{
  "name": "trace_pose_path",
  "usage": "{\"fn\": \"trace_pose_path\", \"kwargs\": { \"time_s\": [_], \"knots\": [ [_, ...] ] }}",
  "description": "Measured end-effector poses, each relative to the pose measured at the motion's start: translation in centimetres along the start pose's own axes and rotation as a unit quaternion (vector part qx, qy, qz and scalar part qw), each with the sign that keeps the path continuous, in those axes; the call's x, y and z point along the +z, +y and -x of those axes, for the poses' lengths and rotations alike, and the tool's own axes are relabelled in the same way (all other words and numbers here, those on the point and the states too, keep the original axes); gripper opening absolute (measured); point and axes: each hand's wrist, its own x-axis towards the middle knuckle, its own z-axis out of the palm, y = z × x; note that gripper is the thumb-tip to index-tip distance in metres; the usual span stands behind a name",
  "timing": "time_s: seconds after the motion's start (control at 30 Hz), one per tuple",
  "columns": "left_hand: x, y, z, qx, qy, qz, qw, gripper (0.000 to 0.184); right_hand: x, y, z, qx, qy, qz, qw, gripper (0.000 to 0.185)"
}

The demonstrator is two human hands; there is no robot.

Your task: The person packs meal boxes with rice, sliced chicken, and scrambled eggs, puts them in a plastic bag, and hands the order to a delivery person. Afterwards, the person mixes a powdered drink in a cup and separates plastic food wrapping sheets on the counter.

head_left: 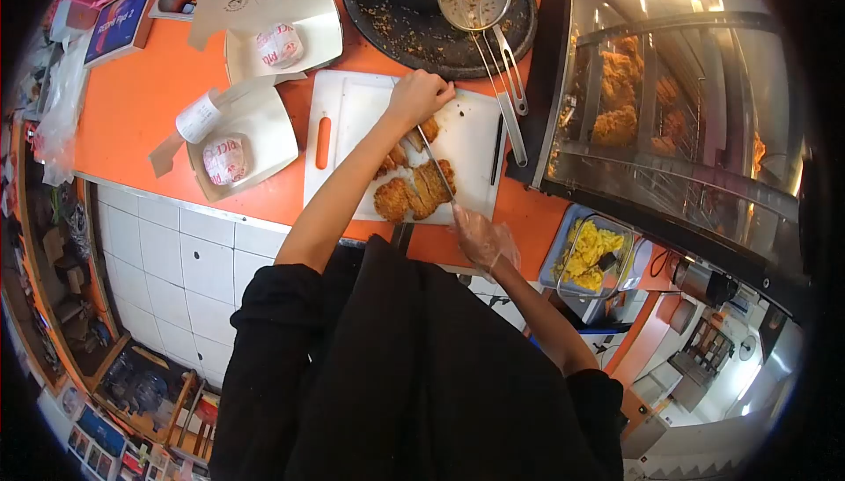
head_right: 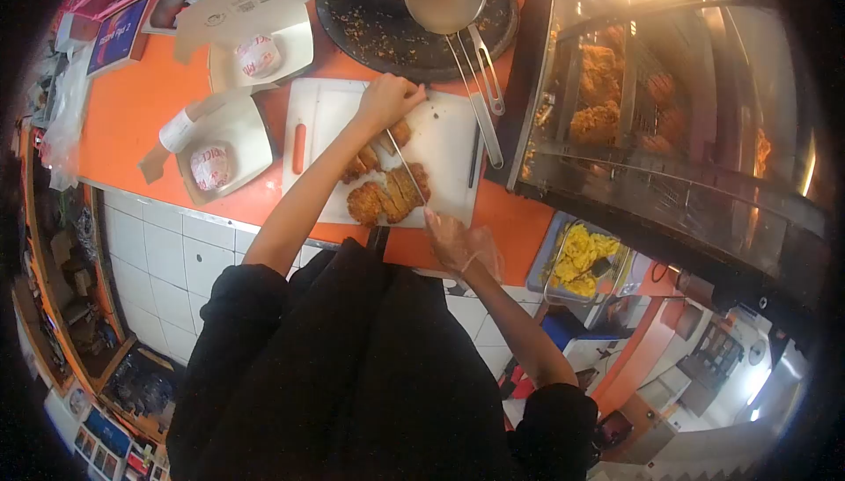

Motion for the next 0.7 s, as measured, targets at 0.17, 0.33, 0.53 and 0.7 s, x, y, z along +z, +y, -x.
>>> {"fn": "trace_pose_path", "kwargs": {
  "time_s": [0.17,0.33,0.53,0.7],
  "knots": [
    [0.1,-0.5,0.5,0.017,-0.01,0.026,0.999,0.034,-2.2,-2.7,-1.2,0.159,-0.037,-0.194,0.967,0.048],
    [-0.1,-1.0,0.8,0.068,0.003,-0.002,0.998,0.033,1.4,-1.9,-0.7,0.06,-0.021,-0.015,0.998,0.039],
    [-3.1,0.1,1.4,-0.003,0.091,0.061,0.994,0.036,-6.3,-5.2,-1.1,0.136,-0.143,-0.119,0.973,0.03],
    [-7.4,1.7,3.7,0.011,0.112,0.051,0.992,0.037,-6.8,-11.2,1.1,0.248,-0.149,-0.312,0.905,0.037]
  ]
}}
